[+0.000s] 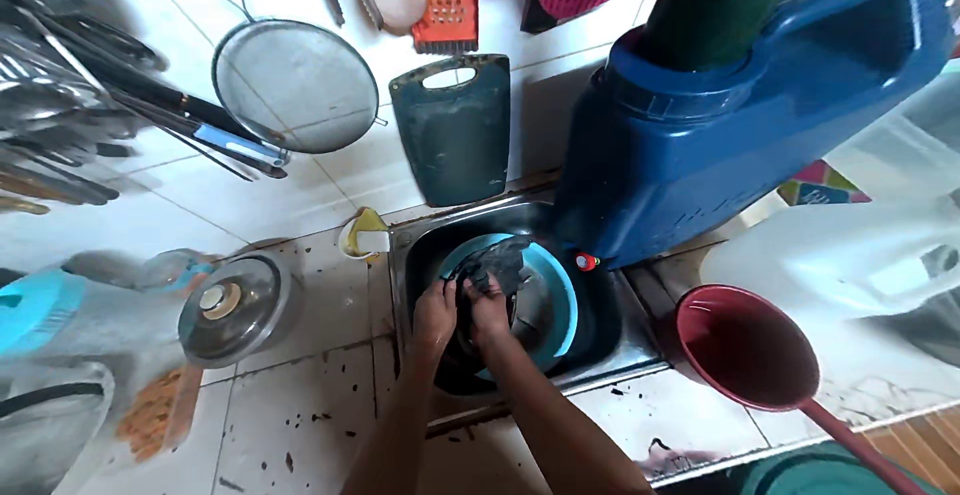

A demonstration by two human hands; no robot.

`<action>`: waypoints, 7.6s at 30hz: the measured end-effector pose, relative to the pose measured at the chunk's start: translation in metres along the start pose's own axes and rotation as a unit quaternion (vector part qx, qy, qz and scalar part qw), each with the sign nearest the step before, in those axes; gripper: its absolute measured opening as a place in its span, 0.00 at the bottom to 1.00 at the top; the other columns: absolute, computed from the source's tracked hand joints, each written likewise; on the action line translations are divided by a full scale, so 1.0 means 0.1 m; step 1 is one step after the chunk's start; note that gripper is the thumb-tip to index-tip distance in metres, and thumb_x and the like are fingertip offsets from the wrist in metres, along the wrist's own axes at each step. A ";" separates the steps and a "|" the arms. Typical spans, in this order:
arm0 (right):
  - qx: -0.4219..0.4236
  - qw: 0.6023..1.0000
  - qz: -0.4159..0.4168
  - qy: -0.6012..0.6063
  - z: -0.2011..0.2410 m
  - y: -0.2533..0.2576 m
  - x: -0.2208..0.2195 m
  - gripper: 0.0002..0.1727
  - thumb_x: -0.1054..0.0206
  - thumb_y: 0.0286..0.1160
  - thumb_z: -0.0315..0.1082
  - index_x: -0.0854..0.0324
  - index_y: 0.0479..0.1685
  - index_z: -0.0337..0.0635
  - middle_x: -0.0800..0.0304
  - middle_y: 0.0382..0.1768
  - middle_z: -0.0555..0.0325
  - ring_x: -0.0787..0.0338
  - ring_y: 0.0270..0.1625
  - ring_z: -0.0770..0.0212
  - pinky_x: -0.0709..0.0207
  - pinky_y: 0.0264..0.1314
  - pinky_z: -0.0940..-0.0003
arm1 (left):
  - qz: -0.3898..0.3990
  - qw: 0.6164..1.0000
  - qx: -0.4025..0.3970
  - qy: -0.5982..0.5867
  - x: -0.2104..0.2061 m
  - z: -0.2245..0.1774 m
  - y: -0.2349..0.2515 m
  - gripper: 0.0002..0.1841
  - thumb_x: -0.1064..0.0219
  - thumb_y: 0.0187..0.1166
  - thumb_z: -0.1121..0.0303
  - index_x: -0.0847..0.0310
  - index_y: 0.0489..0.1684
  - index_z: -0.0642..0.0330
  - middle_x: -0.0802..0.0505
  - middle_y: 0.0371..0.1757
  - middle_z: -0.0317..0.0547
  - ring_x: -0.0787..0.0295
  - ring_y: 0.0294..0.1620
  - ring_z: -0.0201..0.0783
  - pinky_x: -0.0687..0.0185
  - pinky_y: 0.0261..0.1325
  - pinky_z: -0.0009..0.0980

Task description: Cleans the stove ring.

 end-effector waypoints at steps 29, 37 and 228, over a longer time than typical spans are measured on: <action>0.088 0.961 0.091 -0.245 0.86 0.15 0.45 0.18 0.51 0.94 0.33 0.25 0.68 0.29 0.12 0.43 0.50 0.11 0.42 0.66 0.15 0.50 0.67 | -0.172 0.963 0.104 -0.183 0.09 0.48 0.19 0.27 0.56 0.97 0.58 0.22 0.70 0.78 0.14 0.66 0.75 0.19 0.73 0.63 0.33 0.79 0.57; 0.269 0.781 0.127 -0.550 0.12 0.46 0.20 0.28 0.53 0.92 0.41 0.24 0.78 0.29 0.27 0.81 0.30 0.34 0.86 0.28 0.43 0.85 0.31 | -0.092 0.987 0.010 -0.131 -0.18 -0.01 0.08 0.25 0.56 0.97 0.64 0.18 0.57 0.82 0.10 0.54 0.73 0.12 0.61 0.59 0.24 0.71 0.51; 0.102 0.757 0.251 -0.595 -0.42 0.66 0.94 0.21 0.32 0.81 0.37 0.14 0.60 0.25 0.10 0.60 0.30 0.12 0.68 0.37 0.27 0.78 0.44 | -0.406 0.898 0.162 0.046 0.01 2.21 -0.47 0.32 0.32 0.79 0.62 0.29 0.75 0.81 0.23 0.73 0.85 0.28 0.77 0.79 0.38 0.82 0.63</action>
Point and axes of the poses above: each hand's wrist, its own y-axis towards the middle knuckle, its own x-axis out of the back of the hand, z = x × y, the point moved 2 cm from there along y, towards the middle knuckle
